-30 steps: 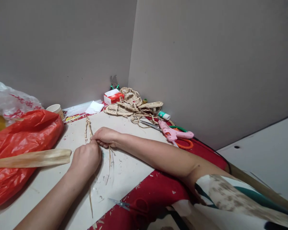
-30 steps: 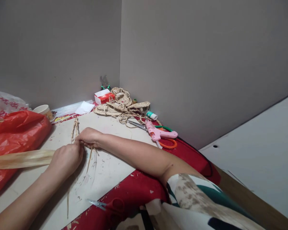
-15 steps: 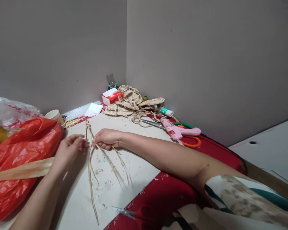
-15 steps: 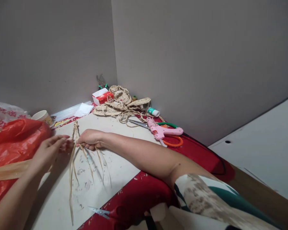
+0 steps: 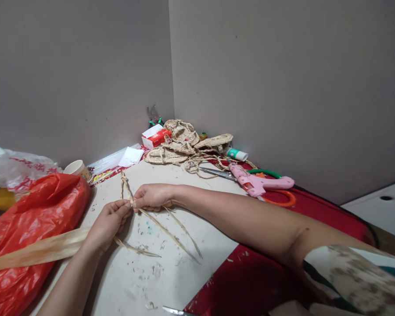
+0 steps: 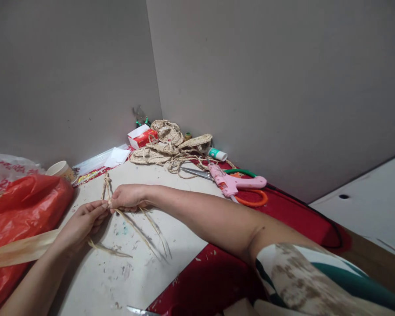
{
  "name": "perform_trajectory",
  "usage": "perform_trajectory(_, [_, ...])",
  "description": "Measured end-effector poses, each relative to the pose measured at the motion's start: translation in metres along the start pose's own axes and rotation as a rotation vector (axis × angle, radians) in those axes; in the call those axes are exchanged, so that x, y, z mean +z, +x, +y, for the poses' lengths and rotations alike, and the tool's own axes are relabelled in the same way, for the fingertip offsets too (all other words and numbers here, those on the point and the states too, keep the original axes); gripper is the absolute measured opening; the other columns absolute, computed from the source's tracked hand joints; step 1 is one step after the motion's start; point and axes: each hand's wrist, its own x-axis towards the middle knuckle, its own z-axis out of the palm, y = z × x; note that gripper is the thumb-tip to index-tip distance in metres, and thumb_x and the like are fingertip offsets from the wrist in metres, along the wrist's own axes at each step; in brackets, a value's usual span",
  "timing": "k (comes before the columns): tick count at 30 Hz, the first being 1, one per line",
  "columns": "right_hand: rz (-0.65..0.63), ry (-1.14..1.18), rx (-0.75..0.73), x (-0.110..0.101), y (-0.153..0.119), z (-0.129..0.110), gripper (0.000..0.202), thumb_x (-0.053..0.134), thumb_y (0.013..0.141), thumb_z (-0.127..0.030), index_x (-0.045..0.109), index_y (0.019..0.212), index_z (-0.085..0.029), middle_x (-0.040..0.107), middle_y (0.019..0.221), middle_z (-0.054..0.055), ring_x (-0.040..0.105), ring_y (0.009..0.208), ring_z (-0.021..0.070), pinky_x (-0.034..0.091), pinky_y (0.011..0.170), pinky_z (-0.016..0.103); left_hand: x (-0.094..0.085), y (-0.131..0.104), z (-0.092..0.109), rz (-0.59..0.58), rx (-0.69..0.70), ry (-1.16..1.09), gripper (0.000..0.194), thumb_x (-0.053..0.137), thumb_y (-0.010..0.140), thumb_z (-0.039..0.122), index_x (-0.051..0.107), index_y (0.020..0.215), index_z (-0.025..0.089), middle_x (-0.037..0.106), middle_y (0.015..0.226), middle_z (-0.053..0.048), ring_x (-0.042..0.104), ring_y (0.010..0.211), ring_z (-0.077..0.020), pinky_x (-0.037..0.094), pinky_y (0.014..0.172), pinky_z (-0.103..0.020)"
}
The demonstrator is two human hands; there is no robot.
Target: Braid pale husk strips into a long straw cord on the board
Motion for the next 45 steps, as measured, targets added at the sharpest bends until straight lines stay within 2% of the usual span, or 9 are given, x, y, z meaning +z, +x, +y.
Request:
perform_trajectory(4, [0.021,-0.083,-0.002,0.000,-0.001,0.000,0.014,0.048,0.083,-0.014,0.053,0.069,-0.013,0.030,0.038,-0.011,0.023,0.033,0.0037,0.018,0.034,0.017,0.001,0.001,-0.003,0.015,0.013,0.020,0.036,0.071,0.070,0.048,0.059,0.067,0.014,0.031,0.048,0.010,0.018,0.041,-0.0036,0.011,0.039,-0.018])
perform_trajectory(9, [0.075,-0.304,-0.024,-0.001,-0.006,-0.004,0.012,0.050,0.080,-0.018,0.056,0.071,-0.014,0.031,0.040,-0.009,0.025,0.034,0.0043,0.017,0.034,0.019,0.000,0.001,-0.004,0.022,0.028,0.049,0.039,0.073,0.068,0.051,0.059,0.066,0.014,0.031,0.047,0.010,0.017,0.041,-0.0033,0.009,0.039,-0.018])
perform_trajectory(17, [-0.015,-0.184,-0.054,-0.006,-0.001,-0.001,0.012,0.051,0.080,-0.017,0.054,0.069,-0.014,0.031,0.041,-0.010,0.024,0.036,0.0040,0.017,0.036,0.019,0.002,0.000,0.004,-0.030,-0.029,0.011,0.039,0.069,0.070,0.051,0.057,0.066,0.015,0.029,0.049,0.010,0.015,0.040,-0.0027,0.009,0.038,-0.018])
perform_trajectory(23, [0.017,-0.242,-0.033,-0.004,-0.004,-0.003,0.010,0.051,0.078,-0.015,0.053,0.069,-0.014,0.029,0.040,-0.010,0.023,0.036,0.0052,0.016,0.035,0.020,0.001,0.001,0.000,-0.035,-0.034,0.005,0.039,0.073,0.068,0.051,0.058,0.071,0.015,0.027,0.048,0.011,0.014,0.042,-0.0027,0.008,0.038,-0.016])
perform_trajectory(28, [0.025,-0.304,-0.059,-0.003,-0.004,-0.003,0.008,0.052,0.076,-0.018,0.054,0.070,-0.015,0.030,0.042,-0.009,0.025,0.038,0.0057,0.017,0.038,0.021,-0.001,0.001,0.004,-0.107,-0.081,-0.024,0.040,0.074,0.066,0.052,0.056,0.067,0.015,0.025,0.047,0.012,0.012,0.042,-0.0025,0.007,0.038,-0.017])
perform_trajectory(32, [0.089,-0.491,-0.107,-0.004,-0.004,-0.005,0.008,0.055,0.075,-0.018,0.060,0.071,-0.013,0.040,0.049,-0.006,0.034,0.047,0.0062,0.026,0.046,0.020,-0.002,0.002,0.006,-0.140,-0.094,-0.043,0.038,0.075,0.066,0.048,0.058,0.067,0.015,0.025,0.044,0.012,0.012,0.040,-0.0022,0.008,0.038,-0.017])
perform_trajectory(39, [0.177,-0.721,-0.085,-0.012,-0.016,-0.022,0.013,0.054,0.075,-0.020,0.064,0.073,-0.011,0.054,0.060,0.000,0.044,0.057,0.0092,0.032,0.052,0.021,0.000,0.004,-0.002,-0.085,-0.043,-0.071,0.031,0.075,0.068,0.041,0.058,0.065,0.014,0.027,0.043,0.012,0.013,0.039,-0.0019,0.008,0.037,-0.017])
perform_trajectory(42, [0.195,-0.698,-0.070,-0.003,-0.023,-0.029,0.017,0.052,0.077,-0.022,0.064,0.072,-0.011,0.053,0.059,0.001,0.044,0.053,0.0092,0.033,0.050,0.021,0.001,0.005,-0.003,-0.083,-0.028,-0.094,0.029,0.074,0.069,0.039,0.060,0.067,0.013,0.026,0.042,0.012,0.013,0.039,-0.0018,0.009,0.037,-0.017])
perform_trajectory(45, [0.191,-0.635,-0.028,0.015,-0.028,-0.031,0.026,0.045,0.082,-0.025,0.065,0.073,-0.011,0.054,0.055,0.002,0.047,0.048,0.0105,0.036,0.049,0.022,0.001,0.003,-0.002,-0.096,-0.020,-0.136,0.030,0.074,0.069,0.037,0.056,0.061,0.015,0.027,0.042,0.011,0.014,0.038,-0.0019,0.011,0.036,-0.016])
